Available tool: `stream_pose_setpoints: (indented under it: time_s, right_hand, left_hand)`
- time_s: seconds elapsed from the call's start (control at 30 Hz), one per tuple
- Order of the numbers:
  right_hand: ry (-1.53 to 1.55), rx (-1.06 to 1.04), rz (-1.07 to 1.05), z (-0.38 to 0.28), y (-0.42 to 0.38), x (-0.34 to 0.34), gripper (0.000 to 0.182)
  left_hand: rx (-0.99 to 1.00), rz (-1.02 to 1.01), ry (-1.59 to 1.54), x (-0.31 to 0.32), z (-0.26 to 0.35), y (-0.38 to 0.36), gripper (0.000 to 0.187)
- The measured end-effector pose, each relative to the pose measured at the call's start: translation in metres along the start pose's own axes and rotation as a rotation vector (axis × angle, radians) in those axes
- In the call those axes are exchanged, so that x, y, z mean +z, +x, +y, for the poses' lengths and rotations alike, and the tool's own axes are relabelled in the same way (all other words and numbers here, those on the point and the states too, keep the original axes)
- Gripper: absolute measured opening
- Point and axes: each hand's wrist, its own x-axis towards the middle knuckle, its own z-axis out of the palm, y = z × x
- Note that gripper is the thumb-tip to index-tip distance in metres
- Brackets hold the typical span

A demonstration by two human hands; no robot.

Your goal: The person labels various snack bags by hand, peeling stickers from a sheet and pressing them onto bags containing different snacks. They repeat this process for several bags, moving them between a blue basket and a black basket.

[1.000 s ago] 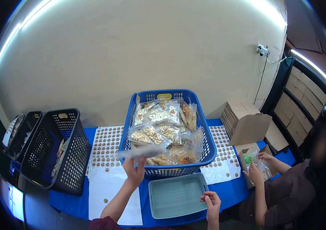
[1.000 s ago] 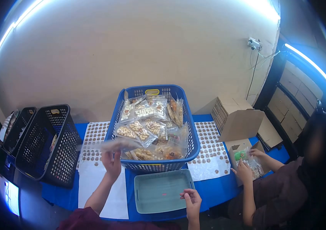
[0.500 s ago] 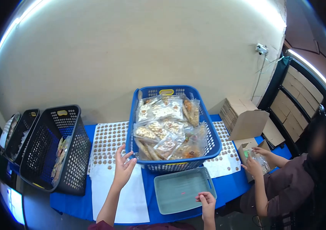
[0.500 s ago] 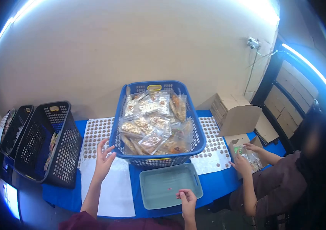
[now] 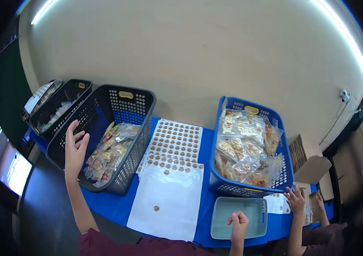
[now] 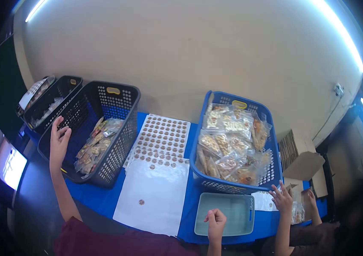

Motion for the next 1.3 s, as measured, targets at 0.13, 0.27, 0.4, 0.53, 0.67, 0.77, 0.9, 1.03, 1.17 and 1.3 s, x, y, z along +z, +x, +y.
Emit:
stream_pose_setpoints:
  time_s: [0.13, 0.27, 0.4, 0.53, 0.67, 0.77, 0.9, 1.03, 1.17, 1.3]
  right_hand:
    - [0.004, -0.037, -0.054, 0.005, 0.006, 0.043, 0.022]
    - [-0.008, -0.044, -0.048, 0.012, 0.003, 0.078, 0.018]
    - [0.062, -0.016, -0.023, 0.015, -0.007, 0.113, 0.012]
    - [-0.012, 0.039, -0.047, 0.033, -0.023, 0.122, 0.015]
    - [-0.005, 0.018, 0.030, 0.036, -0.035, 0.121, 0.014]
    - [-0.009, 0.008, 0.137, 0.040, -0.044, 0.113, 0.013]
    - [-0.043, 0.063, 0.222, 0.067, -0.052, 0.089, 0.012]
    - [-0.015, 0.089, 0.248, 0.073, -0.061, 0.098, 0.012]
    - [0.020, 0.048, 0.255, 0.062, -0.063, 0.117, 0.012]
    - [0.089, 0.043, 0.236, 0.065, -0.061, 0.126, 0.011]
  left_hand:
    - [-0.038, -0.078, -0.039, -0.025, -0.027, 0.020, 0.047]
    - [0.009, -0.222, -0.007, -0.033, -0.040, 0.039, 0.045]
    - [0.103, -0.381, 0.051, -0.024, -0.054, 0.063, 0.044]
    - [-0.007, -0.737, 0.161, 0.034, -0.118, 0.115, 0.039]
    - [0.222, -0.890, 0.719, 0.109, -0.232, 0.133, 0.039]
    - [0.259, -0.969, 1.032, 0.149, -0.315, 0.094, 0.031]
    - [0.295, -1.419, 1.092, 0.174, -0.329, 0.028, 0.031]
    - [0.512, -1.418, 1.099, 0.164, -0.311, -0.010, 0.040]
    - [0.462, -1.271, 0.812, 0.172, -0.343, -0.007, 0.041]
    - [0.289, -1.191, 0.874, 0.173, -0.268, 0.054, 0.030]
